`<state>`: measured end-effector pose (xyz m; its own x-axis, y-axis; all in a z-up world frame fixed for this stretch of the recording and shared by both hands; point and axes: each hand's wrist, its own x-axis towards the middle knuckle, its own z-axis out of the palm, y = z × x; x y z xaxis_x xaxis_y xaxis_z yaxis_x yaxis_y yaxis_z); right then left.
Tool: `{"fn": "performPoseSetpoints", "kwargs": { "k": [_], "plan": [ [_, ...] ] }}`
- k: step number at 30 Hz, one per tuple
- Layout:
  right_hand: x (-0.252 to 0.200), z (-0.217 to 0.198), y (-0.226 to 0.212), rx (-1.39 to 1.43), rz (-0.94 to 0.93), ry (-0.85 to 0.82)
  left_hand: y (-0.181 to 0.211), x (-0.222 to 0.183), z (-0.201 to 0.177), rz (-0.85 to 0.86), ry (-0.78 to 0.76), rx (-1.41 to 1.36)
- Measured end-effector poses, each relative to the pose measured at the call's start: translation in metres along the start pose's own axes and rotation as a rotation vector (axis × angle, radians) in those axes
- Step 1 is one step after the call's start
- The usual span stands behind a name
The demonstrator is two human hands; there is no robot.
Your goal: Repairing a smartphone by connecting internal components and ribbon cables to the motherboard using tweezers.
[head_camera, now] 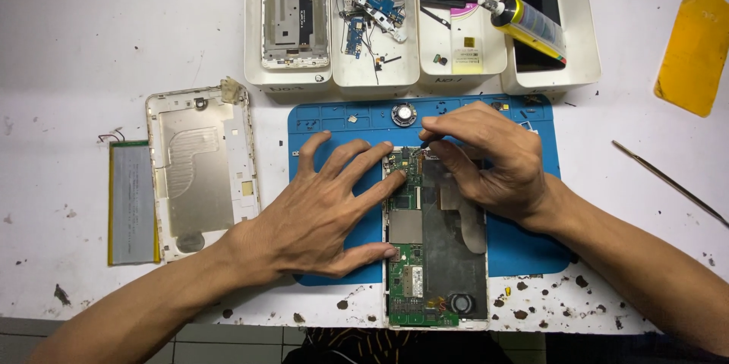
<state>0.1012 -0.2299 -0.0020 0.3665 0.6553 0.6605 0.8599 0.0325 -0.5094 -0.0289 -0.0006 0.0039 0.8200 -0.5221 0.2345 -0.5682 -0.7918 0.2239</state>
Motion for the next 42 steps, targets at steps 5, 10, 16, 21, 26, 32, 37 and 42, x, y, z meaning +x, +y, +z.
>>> {"fn": "performPoseSetpoints", "kwargs": {
  "k": [5,10,16,21,26,32,37,42],
  "plan": [
    [0.003,0.000,0.002,-0.001,-0.042,0.006,0.000,0.000,0.000,-0.002,-0.010,-0.009],
    [0.003,-0.002,0.000,0.021,-0.001,-0.026,0.002,0.001,-0.001,-0.019,0.003,0.011],
    [0.002,-0.002,-0.003,0.008,0.003,-0.026,0.005,0.000,0.003,-0.047,0.022,0.011],
    [0.001,-0.002,-0.006,-0.057,0.034,-0.022,0.007,0.000,0.003,-0.046,0.004,0.017],
    [0.004,-0.003,-0.008,-0.069,0.038,-0.016,0.009,0.000,0.003,-0.038,0.010,0.038],
    [0.002,-0.002,-0.009,-0.116,0.059,-0.011,0.008,0.001,0.003,-0.038,0.021,0.023],
    [0.002,-0.003,-0.008,-0.135,0.041,0.000,0.007,0.003,0.003,-0.032,0.030,0.017],
    [0.005,-0.006,-0.005,-0.141,-0.037,-0.058,0.006,0.003,0.005,-0.042,0.042,-0.010]
  ]
}}
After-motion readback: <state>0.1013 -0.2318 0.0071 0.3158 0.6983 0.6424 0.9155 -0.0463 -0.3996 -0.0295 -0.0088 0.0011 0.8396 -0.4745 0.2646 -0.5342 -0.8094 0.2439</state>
